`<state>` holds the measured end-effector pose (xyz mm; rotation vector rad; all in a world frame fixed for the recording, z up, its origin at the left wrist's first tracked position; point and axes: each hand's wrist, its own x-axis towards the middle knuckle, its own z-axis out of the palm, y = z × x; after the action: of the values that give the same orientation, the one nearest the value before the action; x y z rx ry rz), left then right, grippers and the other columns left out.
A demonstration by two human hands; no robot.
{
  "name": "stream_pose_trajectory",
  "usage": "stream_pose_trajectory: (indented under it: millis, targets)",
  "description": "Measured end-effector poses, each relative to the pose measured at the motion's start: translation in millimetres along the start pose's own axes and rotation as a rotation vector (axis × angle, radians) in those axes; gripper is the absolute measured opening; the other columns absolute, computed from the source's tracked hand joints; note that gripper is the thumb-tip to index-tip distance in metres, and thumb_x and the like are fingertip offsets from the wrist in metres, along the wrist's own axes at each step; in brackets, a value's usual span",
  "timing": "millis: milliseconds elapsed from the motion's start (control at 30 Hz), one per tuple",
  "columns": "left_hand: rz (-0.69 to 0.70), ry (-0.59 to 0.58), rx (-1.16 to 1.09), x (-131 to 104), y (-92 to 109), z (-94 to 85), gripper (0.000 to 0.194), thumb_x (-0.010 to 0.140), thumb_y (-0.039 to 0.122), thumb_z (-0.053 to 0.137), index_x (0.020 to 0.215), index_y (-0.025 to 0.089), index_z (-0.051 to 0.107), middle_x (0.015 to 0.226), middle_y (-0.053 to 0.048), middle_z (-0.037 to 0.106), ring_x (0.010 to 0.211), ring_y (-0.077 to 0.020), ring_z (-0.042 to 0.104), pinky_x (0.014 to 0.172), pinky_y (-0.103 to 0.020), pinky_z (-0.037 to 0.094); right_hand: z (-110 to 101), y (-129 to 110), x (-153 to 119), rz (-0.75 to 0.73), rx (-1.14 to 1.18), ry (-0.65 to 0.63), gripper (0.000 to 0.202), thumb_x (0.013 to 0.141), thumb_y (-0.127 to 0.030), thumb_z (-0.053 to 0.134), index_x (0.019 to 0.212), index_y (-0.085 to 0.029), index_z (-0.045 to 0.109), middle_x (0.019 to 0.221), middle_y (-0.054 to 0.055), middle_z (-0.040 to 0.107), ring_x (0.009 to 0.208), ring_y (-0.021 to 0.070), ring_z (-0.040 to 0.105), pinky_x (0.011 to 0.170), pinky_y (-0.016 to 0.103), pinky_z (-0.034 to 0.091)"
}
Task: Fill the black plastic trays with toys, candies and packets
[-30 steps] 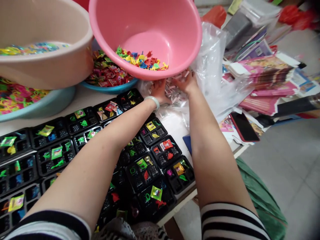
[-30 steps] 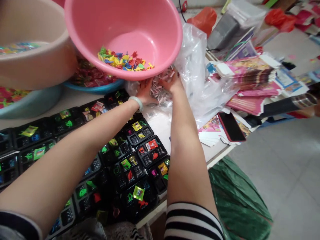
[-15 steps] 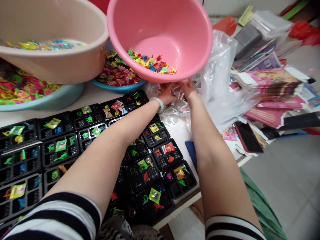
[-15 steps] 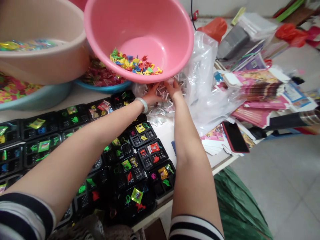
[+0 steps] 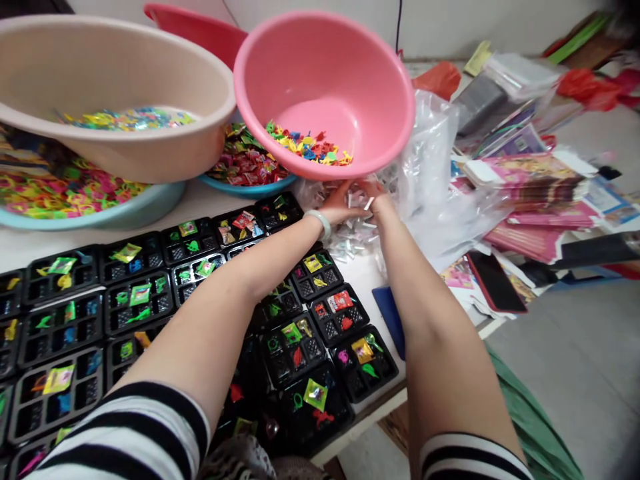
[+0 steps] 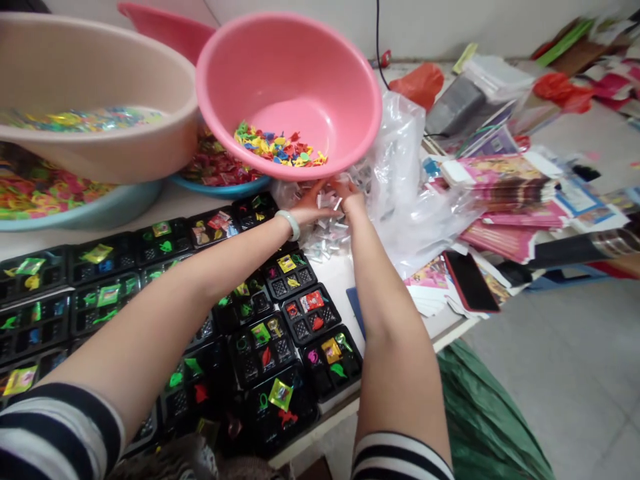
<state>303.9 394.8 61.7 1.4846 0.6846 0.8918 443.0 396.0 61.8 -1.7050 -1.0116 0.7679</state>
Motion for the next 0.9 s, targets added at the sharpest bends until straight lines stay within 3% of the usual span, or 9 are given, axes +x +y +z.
stream_pose_trajectory:
  millis: [133,267,467,567,700,800,900]
  targets:
    - [0.070,-0.019,-0.032,2.5,3.5,16.2,0.102,0.064,0.024,0.089,0.156,0.029,0.046,0.157,-0.008,0.055,0.143,-0.0285,0.054,0.122,-0.043,0.039,-17.4,-13.9,-10.2,0.047,0.133,0.087,0.021,0.076,-0.041,0.065,0.089,-0.026,0.060,0.082,0.000,0.072,0.077,0.0207,0.070,0.074,0.037,0.062]
    - [0.139,-0.010,-0.022,1.6,12.2,32.9,0.101,0.065,0.024,0.091,0.155,0.020,0.046,0.159,-0.014,0.052,0.145,-0.0298,0.052,0.124,-0.044,0.036,-37.5,-31.4,-25.8,0.002,0.158,0.143,0.024,0.071,-0.042,0.069,0.084,-0.025,0.058,0.079,-0.003,0.068,0.074,0.0192,0.068,0.072,0.037,0.061]
    - [0.191,-0.022,0.107,-35.5,36.4,45.9,0.093,0.067,0.026,0.094,0.150,0.023,0.053,0.159,-0.011,0.052,0.150,-0.0305,0.045,0.129,-0.046,0.031,-48.7,-53.7,-83.3,-0.017,0.236,0.210,0.016,0.068,-0.032,0.067,0.079,-0.024,0.058,0.078,0.001,0.064,0.076,0.0193,0.065,0.076,0.037,0.060]
    - [0.230,-0.014,0.150,-71.2,48.7,43.7,0.090,0.068,0.024,0.093,0.149,0.018,0.054,0.158,-0.014,0.052,0.148,-0.0300,0.046,0.128,-0.038,0.033,-45.0,-60.6,-120.6,-0.037,0.252,0.225,0.015,0.066,-0.030,0.065,0.075,-0.026,0.054,0.078,0.004,0.063,0.075,0.0202,0.064,0.074,0.037,0.059]
    - [0.223,0.048,0.215,-137.7,70.1,27.9,0.088,0.068,0.025,0.093,0.148,0.017,0.055,0.156,-0.011,0.054,0.148,-0.0338,0.046,0.127,-0.038,0.034,-29.6,-70.0,-176.5,-0.087,0.298,0.086,0.027,0.060,-0.040,0.069,0.081,-0.026,0.058,0.085,0.005,0.065,0.076,0.0220,0.066,0.079,0.043,0.059]
    - [0.198,0.115,0.273,-197.4,90.2,7.8,0.086,0.070,0.031,0.093,0.147,0.020,0.055,0.157,-0.009,0.054,0.148,-0.0341,0.044,0.128,-0.039,0.033,-7.0,-80.1,-224.1,-0.139,0.345,0.001,0.038,0.054,-0.049,0.072,0.084,-0.028,0.061,0.088,0.005,0.066,0.077,0.0232,0.067,0.083,0.047,0.060]
    - [0.181,0.176,0.320,-260.6,108.7,-15.9,0.086,0.072,0.036,0.092,0.148,0.025,0.054,0.158,-0.008,0.052,0.150,-0.0344,0.041,0.129,-0.044,0.030,24.1,-89.9,-275.5,-0.179,0.397,-0.076,0.038,0.057,-0.050,0.072,0.087,-0.029,0.062,0.093,0.005,0.068,0.084,0.0247,0.070,0.091,0.050,0.059]
